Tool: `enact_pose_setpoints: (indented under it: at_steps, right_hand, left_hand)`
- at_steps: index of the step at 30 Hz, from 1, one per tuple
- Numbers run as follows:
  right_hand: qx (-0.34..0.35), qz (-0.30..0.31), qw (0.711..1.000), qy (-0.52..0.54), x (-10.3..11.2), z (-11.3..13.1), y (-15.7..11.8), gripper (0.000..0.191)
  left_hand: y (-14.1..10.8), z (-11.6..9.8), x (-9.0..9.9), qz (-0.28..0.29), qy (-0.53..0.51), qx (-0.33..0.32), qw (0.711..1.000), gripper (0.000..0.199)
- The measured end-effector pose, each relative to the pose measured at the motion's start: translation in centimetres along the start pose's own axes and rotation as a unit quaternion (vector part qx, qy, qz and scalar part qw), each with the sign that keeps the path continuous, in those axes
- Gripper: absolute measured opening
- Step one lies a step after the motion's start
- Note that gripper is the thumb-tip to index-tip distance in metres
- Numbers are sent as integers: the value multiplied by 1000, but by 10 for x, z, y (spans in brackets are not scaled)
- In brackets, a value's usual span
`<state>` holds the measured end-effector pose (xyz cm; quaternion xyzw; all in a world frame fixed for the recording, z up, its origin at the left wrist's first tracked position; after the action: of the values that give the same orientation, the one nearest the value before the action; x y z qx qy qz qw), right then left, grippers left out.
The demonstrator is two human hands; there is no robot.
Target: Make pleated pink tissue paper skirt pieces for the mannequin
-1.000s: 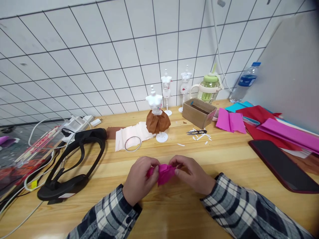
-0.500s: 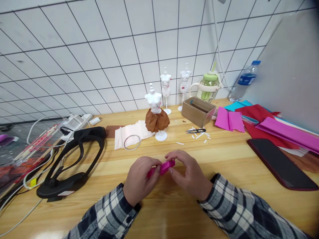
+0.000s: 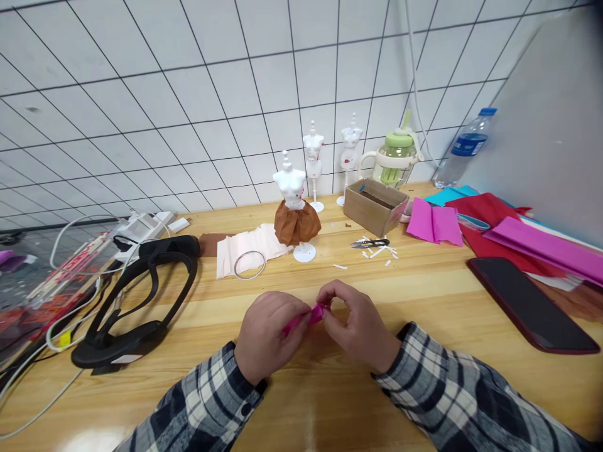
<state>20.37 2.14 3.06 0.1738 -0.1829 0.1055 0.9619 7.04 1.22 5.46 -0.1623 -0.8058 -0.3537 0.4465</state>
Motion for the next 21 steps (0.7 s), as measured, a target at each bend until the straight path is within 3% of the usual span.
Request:
enact_pose_setpoints:
  at_steps: [3, 8, 12, 14, 16, 19, 21]
  right_hand:
    - [-6, 14, 1000, 0, -1, 0, 0, 20]
    - [-16, 10, 1000, -9, -2, -2, -1, 8]
    - [-4, -10, 1000, -30, 4, -2, 0, 5]
    - [10, -15, 999, -41, 15, 3, 6, 6]
    - [32, -11, 998, -52, 32, 14, 17, 6]
    - [66, 11, 994, -81, 60, 40, 40, 5]
    - [73, 29, 992, -94, 74, 56, 57, 5]
  left_hand:
    - [0, 2, -1, 3, -20, 15, 1000, 7]
    - [1, 0, -1, -5, -44, 38, 998, 7]
    - [-2, 9, 0, -21, -126, 98, 987, 10]
    - [-4, 31, 0, -47, -188, 165, 967, 21]
    - [-4, 64, -6, -48, -173, 247, 952, 26]
    - [9, 111, -28, 49, -66, 315, 945, 24]
    - [24, 133, -37, 51, -46, 331, 941, 26]
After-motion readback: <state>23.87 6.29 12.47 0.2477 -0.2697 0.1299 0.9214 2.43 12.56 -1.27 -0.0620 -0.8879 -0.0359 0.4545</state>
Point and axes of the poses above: each hand's wrist, its own y-axis towards the middle knuckle, its own x-axis out of the back of the hand, z = x × y, the point moved 8 cm from there along y, towards the middle knuckle, and after that the axes turned 4 degrees about z, right-handed, at the moved point
